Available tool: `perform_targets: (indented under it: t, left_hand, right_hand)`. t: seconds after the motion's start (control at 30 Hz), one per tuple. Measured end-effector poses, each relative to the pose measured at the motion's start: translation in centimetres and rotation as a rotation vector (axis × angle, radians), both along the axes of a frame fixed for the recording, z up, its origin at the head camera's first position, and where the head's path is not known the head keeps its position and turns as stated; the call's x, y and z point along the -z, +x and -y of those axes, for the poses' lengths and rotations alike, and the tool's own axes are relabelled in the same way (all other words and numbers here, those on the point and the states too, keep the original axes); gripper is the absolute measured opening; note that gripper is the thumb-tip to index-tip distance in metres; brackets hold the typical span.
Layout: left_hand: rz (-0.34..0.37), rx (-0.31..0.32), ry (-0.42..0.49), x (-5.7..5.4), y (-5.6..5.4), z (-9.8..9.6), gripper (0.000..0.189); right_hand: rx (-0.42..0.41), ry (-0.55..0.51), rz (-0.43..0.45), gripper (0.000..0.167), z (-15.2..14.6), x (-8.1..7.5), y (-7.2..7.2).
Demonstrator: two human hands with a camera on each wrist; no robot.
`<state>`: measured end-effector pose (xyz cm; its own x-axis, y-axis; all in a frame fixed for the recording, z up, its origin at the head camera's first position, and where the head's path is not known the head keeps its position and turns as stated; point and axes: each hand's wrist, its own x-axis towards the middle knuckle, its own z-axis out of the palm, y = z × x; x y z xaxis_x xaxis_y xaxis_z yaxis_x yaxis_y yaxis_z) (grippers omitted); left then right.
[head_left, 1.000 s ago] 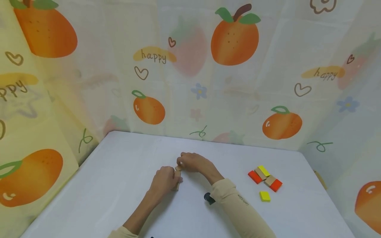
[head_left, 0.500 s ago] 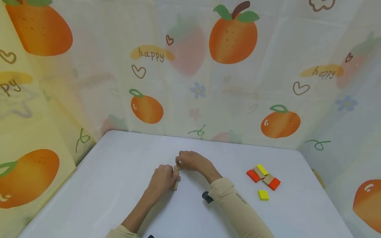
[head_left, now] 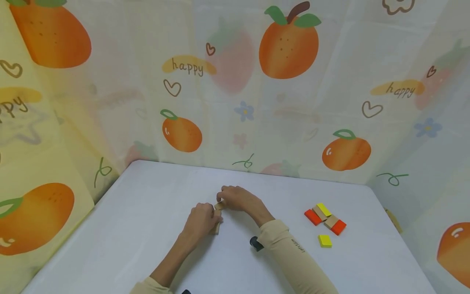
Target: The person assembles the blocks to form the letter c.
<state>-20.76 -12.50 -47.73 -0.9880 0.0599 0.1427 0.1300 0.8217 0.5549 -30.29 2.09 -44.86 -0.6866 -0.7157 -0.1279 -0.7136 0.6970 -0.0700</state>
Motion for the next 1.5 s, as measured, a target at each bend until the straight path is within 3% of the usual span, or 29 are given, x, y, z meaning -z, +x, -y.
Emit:
perform_targets:
  t: [0.2,0.37,0.47,0.67,0.87,0.97,1.1,1.5]
  left_hand:
    - [-0.006,-0.018,-0.007,-0.5,0.3,0.3,0.027]
    - [-0.053,0.021,-0.062,-1.0,0.3,1.0,0.032]
    - [-0.079,0.082,-0.079,-1.0,0.0,1.6,0.034]
    - [-0.159,0.295,-0.124,-0.8,-1.2,3.2,0.041]
    - [-0.131,0.430,-0.157,-0.3,-2.1,3.9,0.035]
    - [-0.177,0.436,-0.207,0.3,-2.3,4.0,0.038]
    - [-0.264,0.390,-0.235,0.6,-2.1,3.8,0.042]
    - [-0.229,0.434,-0.239,0.3,-1.5,4.1,0.036]
  right_hand:
    - [-0.015,-0.033,-0.028,0.024,-0.5,-0.4,0.3]
    - [-0.012,-0.046,-0.057,0.036,-1.5,-1.0,0.5]
    - [-0.005,-0.063,-0.059,0.041,-2.3,-1.4,0.7]
    - [0.007,-0.098,-0.058,0.039,-5.0,-2.5,1.3]
    - [0.031,-0.116,-0.022,0.037,-7.9,-3.5,2.0]
    - [0.038,-0.108,-0.036,0.037,-9.1,-3.8,2.3]
    - [0.045,-0.112,-0.065,0.036,-10.4,-4.4,2.8]
    - [0.054,-0.137,-0.106,0.034,-12.0,-4.8,3.0]
